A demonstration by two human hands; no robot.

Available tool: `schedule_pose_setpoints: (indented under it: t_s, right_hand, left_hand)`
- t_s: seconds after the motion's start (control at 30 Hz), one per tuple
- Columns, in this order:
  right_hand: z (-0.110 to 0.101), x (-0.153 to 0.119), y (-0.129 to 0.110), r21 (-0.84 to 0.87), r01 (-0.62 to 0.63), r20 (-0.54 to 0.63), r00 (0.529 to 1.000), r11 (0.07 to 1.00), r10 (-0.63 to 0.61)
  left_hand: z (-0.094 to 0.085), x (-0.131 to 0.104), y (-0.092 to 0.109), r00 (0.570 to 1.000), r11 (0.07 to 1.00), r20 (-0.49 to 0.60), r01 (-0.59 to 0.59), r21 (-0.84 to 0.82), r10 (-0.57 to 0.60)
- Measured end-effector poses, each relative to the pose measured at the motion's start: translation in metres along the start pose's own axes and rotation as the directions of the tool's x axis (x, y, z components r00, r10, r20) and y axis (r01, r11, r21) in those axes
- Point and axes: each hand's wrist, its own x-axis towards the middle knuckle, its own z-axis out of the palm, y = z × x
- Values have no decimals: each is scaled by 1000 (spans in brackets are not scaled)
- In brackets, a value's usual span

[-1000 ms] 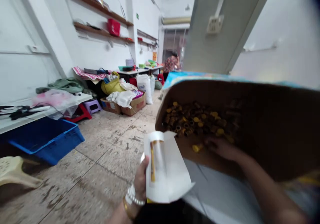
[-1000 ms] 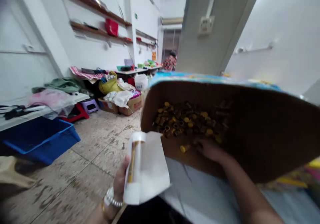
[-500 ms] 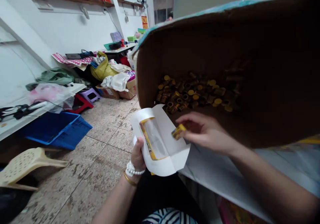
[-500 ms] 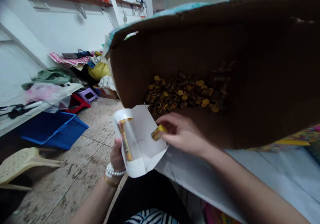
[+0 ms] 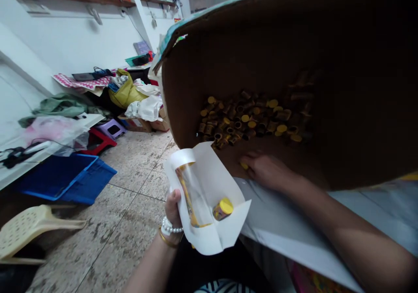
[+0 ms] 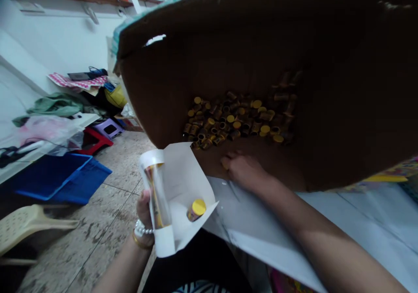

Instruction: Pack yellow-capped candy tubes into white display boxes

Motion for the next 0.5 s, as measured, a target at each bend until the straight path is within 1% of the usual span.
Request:
schedule_pose_setpoints:
  t_s: [0.03,0.07,0.1,0.13,0.2,0.23,0.27,0.3,0.37,0.4,0.47,0.5]
  right_hand:
    - [3,1,-2,13,-39,1,999,999,39]
    - [2,1,-6,66,-79,-24,996,995,81]
    - [-1,0,-10,163,-105,-74,990,981,118]
    - [-8,-1,-15,288,-103,-147,978,952,150]
    - [-23,-5,-28,493,-13,-305,934,870,187]
    - [-30,-7,-36,550,47,-355,917,834,182]
    - [-36,-9,-45,580,95,-368,916,809,157]
    - [-39,-12,-54,596,119,-340,934,794,114]
    - [-37,-16,-71,598,110,-210,977,794,23]
    - [-34,-17,-77,575,95,-139,990,813,-17]
    - [-27,-18,-83,498,75,-40,997,864,-63]
    - [-26,-16,-82,473,75,-25,997,878,-71]
  left_hand:
    - [0,0,0,1000,1000,12,12,-24,-12]
    - [0,-1,0,1000,999,15,19,-35,-18]
    - [0,-1,0,1000,999,13,20,-29,-20]
    - [1,-2,0,1000,1000,5,16,-5,-16]
    - [3,-2,1,1000,997,-4,23,71,-23]
    - [5,-2,1,999,994,-1,34,107,-34]
    - [6,-2,2,999,990,5,43,135,-44]
    - [7,-1,2,999,986,9,48,157,-50]
    - [8,1,2,999,981,5,33,191,-34]
    - [8,2,1,1000,979,4,16,201,-18]
    - [8,6,0,1000,979,11,-24,204,23]
    - [7,7,0,999,979,17,-40,199,37]
